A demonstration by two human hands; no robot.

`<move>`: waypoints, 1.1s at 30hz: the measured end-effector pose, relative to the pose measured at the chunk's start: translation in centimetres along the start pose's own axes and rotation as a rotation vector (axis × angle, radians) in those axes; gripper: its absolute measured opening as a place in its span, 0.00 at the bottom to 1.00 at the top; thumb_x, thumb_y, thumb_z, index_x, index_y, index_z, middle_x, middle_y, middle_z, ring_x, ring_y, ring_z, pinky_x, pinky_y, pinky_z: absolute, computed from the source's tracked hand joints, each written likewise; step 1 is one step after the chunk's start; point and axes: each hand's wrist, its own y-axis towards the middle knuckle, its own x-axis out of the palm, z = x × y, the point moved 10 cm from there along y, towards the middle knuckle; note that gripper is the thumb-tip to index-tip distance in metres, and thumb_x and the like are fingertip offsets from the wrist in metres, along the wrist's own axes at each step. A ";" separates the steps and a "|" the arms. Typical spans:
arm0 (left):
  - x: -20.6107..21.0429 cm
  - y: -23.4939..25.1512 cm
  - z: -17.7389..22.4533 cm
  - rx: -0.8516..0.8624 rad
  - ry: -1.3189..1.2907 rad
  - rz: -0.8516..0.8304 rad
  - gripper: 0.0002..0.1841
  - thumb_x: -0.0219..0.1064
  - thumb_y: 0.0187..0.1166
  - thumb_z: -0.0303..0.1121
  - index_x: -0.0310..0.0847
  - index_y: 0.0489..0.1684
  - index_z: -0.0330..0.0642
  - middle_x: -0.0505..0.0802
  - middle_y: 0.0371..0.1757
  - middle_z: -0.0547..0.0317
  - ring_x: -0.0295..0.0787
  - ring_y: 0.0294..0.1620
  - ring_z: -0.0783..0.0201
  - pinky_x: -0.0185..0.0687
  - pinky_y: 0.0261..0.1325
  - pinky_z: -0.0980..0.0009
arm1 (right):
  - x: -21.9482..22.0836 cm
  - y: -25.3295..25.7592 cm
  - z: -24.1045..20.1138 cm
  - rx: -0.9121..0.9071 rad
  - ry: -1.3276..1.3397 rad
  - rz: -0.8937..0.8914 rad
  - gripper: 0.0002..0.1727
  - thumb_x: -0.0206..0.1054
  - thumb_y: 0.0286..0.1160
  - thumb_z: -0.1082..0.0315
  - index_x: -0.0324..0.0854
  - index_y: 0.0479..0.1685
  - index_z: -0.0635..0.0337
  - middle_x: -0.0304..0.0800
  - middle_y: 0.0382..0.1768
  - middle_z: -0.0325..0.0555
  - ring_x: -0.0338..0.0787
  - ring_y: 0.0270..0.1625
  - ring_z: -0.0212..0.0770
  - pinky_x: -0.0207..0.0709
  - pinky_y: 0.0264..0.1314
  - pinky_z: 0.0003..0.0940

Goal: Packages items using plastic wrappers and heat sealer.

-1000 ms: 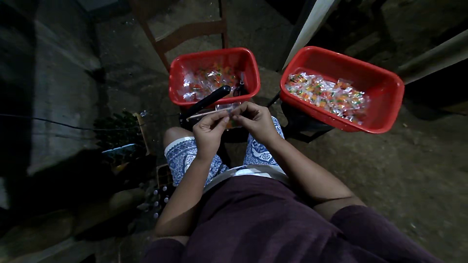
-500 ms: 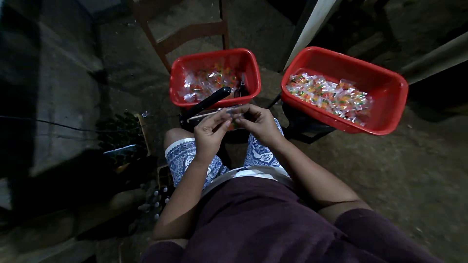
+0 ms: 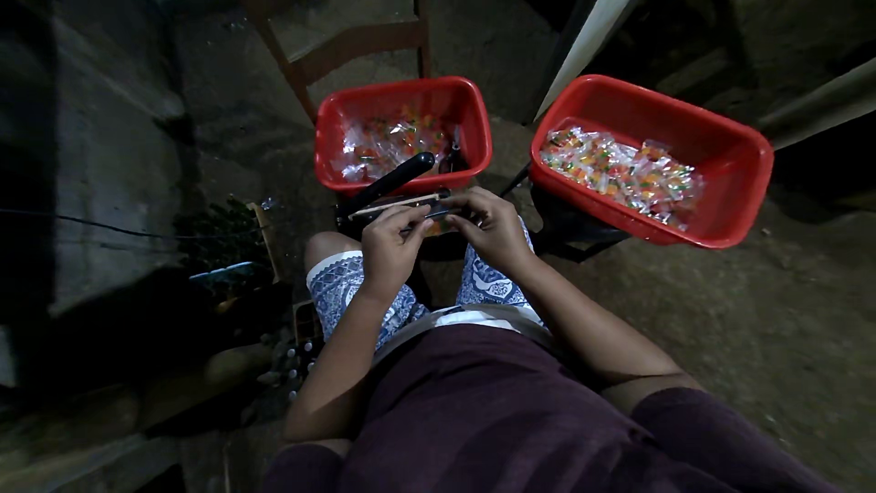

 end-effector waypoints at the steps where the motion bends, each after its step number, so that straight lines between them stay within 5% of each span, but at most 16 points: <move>1: 0.1 0.0 0.0 0.000 0.002 -0.008 0.08 0.74 0.76 0.25 0.92 0.48 0.32 0.94 0.50 0.46 0.93 0.51 0.64 0.88 0.57 0.72 | 0.0 0.0 0.1 -0.005 -0.017 0.001 0.11 0.69 0.75 0.76 0.90 0.52 0.68 0.91 0.45 0.53 0.90 0.44 0.35 0.84 0.50 0.25; 9: 1.0 0.4 -0.8 -0.021 0.022 -0.079 0.04 0.71 0.79 0.26 0.92 0.42 0.35 0.94 0.46 0.50 0.91 0.45 0.66 0.87 0.52 0.73 | 0.3 0.4 1.4 0.083 -0.078 -0.085 0.07 0.69 0.78 0.73 0.90 0.46 0.66 0.90 0.42 0.51 0.90 0.45 0.37 0.84 0.54 0.29; 15: 1.8 0.9 -3.1 -0.173 -0.002 -0.131 0.08 0.70 0.80 0.32 0.90 0.41 0.34 0.88 0.44 0.49 0.84 0.49 0.58 0.79 0.57 0.61 | 0.7 0.5 3.8 0.171 0.026 -0.131 0.08 0.67 0.81 0.69 0.88 0.44 0.65 0.88 0.46 0.49 0.88 0.46 0.32 0.83 0.54 0.27; 19: 2.2 1.0 -4.9 -0.240 -0.091 -0.125 0.08 0.72 0.79 0.32 0.90 0.39 0.36 0.87 0.47 0.53 0.84 0.48 0.68 0.80 0.54 0.72 | 1.3 0.5 6.1 0.284 0.185 -0.145 0.08 0.66 0.82 0.68 0.87 0.42 0.63 0.87 0.46 0.45 0.87 0.46 0.29 0.82 0.54 0.27; 24: 3.3 0.7 -8.1 -0.403 -0.208 -0.095 0.08 0.72 0.80 0.32 0.90 0.37 0.36 0.89 0.49 0.53 0.84 0.51 0.68 0.79 0.58 0.69 | 3.2 0.3 8.8 0.411 0.430 -0.144 0.06 0.63 0.83 0.71 0.84 0.40 0.63 0.87 0.35 0.37 0.86 0.39 0.26 0.83 0.50 0.27; 27: 5.1 -0.7 -10.8 -0.640 -0.484 -0.032 0.09 0.67 0.84 0.30 0.85 0.47 0.31 0.89 0.47 0.54 0.88 0.44 0.69 0.88 0.51 0.69 | 4.3 -0.1 10.4 0.505 0.480 -0.134 0.07 0.62 0.85 0.71 0.83 0.39 0.62 0.87 0.32 0.36 0.85 0.37 0.26 0.82 0.48 0.26; 29: 6.6 -2.3 -11.9 -0.826 -0.679 -0.050 0.11 0.63 0.88 0.33 0.80 0.59 0.37 0.89 0.53 0.55 0.89 0.47 0.65 0.90 0.53 0.64 | 5.1 -0.5 11.6 0.581 0.510 -0.121 0.07 0.62 0.85 0.71 0.83 0.40 0.63 0.86 0.32 0.37 0.84 0.36 0.27 0.80 0.45 0.25; 33: 8.4 -4.1 -13.2 -0.936 -0.830 -0.105 0.13 0.62 0.86 0.25 0.79 0.64 0.43 0.90 0.54 0.57 0.90 0.50 0.64 0.89 0.55 0.63 | 6.5 -0.7 13.3 0.636 0.515 -0.126 0.07 0.63 0.85 0.70 0.83 0.42 0.65 0.84 0.32 0.38 0.82 0.33 0.26 0.78 0.40 0.25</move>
